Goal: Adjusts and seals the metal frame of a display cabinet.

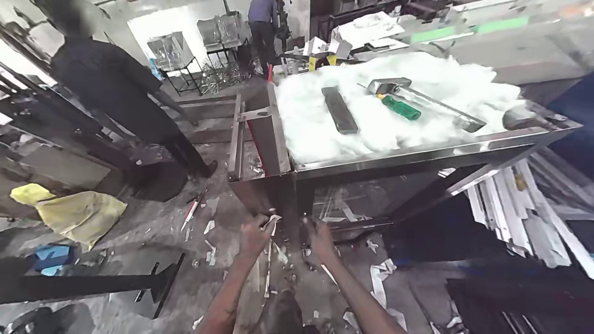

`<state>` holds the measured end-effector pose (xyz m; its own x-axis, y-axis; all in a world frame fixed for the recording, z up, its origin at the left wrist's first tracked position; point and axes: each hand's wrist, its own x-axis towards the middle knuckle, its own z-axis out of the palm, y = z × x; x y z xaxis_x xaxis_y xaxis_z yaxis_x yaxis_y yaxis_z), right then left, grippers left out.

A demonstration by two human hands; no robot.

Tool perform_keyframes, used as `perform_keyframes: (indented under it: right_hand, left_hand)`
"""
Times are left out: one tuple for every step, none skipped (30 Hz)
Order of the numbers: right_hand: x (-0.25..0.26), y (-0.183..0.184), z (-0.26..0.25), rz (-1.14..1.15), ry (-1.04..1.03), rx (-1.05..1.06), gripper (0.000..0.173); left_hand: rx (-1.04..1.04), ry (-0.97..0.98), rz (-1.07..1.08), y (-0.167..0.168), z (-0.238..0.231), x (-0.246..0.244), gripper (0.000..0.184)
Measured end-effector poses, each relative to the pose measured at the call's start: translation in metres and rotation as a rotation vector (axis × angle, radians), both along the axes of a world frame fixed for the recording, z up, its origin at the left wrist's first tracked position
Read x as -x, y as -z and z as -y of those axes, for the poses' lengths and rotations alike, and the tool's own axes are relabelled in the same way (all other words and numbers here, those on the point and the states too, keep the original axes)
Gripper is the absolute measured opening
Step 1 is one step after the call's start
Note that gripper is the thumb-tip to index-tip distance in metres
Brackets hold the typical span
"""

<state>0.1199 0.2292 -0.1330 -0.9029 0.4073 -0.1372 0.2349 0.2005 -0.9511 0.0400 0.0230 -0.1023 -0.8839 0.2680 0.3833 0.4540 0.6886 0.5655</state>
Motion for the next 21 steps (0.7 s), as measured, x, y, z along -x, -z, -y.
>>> perform_keyframes:
  right_hand:
    - [0.008, 0.003, 0.001, -0.012, 0.020, -0.006, 0.031]
    - [0.013, 0.003, 0.002, -0.024, 0.025, -0.018, 0.031]
    - [0.015, 0.003, 0.004, -0.027, 0.027, -0.038, 0.030]
    - [0.014, 0.001, 0.005, -0.026, 0.026, -0.072, 0.029]
    - [0.012, 0.001, 0.005, -0.027, 0.021, -0.104, 0.029]
    - [0.010, 0.004, 0.005, -0.048, 0.026, -0.130, 0.029]
    - [0.008, 0.008, 0.003, -0.087, 0.044, -0.147, 0.029]
    - [0.004, 0.014, 0.002, -0.130, 0.078, -0.152, 0.029]
    - [-0.005, 0.020, 0.004, -0.155, 0.116, -0.147, 0.031]
    - [-0.017, 0.024, 0.009, -0.174, 0.147, -0.148, 0.034]
    - [-0.032, 0.025, 0.017, -0.195, 0.149, -0.165, 0.037]
    - [-0.046, 0.022, 0.023, -0.223, 0.096, -0.207, 0.039]
    - [-0.059, 0.017, 0.030, -0.240, -0.001, -0.258, 0.043]
    - [-0.070, 0.011, 0.037, -0.235, -0.109, -0.311, 0.052]
    - [-0.079, 0.004, 0.045, -0.219, -0.181, -0.380, 0.064]
    - [-0.084, -0.002, 0.052, -0.212, -0.205, -0.448, 0.074]
    - [-0.086, -0.007, 0.056, -0.190, -0.200, -0.487, 0.077]
    - [-0.084, -0.010, 0.057, -0.161, -0.177, -0.497, 0.077]
    - [-0.083, -0.013, 0.058, -0.142, -0.146, -0.485, 0.073]
    - [-0.082, -0.014, 0.059, -0.129, -0.119, -0.474, 0.069]
    - [-0.081, -0.013, 0.060, -0.126, -0.094, -0.470, 0.068]
  left_hand:
    - [-0.006, 0.001, -0.009, 0.001, 0.001, -0.001, 0.026]
    - [-0.016, 0.003, -0.020, 0.000, 0.002, 0.000, 0.026]
    - [-0.031, 0.005, -0.024, 0.000, 0.003, -0.002, 0.026]
    - [-0.048, 0.006, -0.016, -0.001, 0.004, -0.004, 0.026]
    - [-0.062, 0.008, -0.005, -0.002, 0.004, -0.007, 0.026]
    - [-0.078, 0.009, 0.005, -0.004, 0.004, -0.009, 0.026]
    - [-0.098, 0.009, 0.005, -0.007, 0.002, -0.012, 0.026]
    - [-0.129, 0.012, -0.002, -0.009, 0.000, -0.016, 0.026]
    - [-0.163, 0.017, 0.000, -0.012, -0.002, -0.022, 0.024]
    - [-0.202, 0.025, 0.018, -0.014, -0.004, -0.030, 0.022]
    - [-0.229, 0.027, 0.041, -0.016, -0.007, -0.040, 0.021]
    - [-0.245, 0.031, 0.069, -0.018, -0.011, -0.048, 0.020]
    - [-0.262, 0.042, 0.105, -0.018, -0.014, -0.055, 0.019]
    - [-0.292, 0.067, 0.139, -0.017, -0.017, -0.064, 0.019]
    - [-0.314, 0.091, 0.158, -0.014, -0.019, -0.072, 0.017]
    - [-0.333, 0.116, 0.173, -0.011, -0.020, -0.079, 0.015]
    - [-0.351, 0.139, 0.186, -0.008, -0.021, -0.083, 0.014]
    - [-0.354, 0.150, 0.194, -0.008, -0.021, -0.086, 0.013]
    - [-0.344, 0.159, 0.204, -0.008, -0.021, -0.088, 0.013]
    - [-0.330, 0.171, 0.220, -0.009, -0.020, -0.091, 0.013]
    - [-0.312, 0.182, 0.238, -0.009, -0.018, -0.094, 0.015]
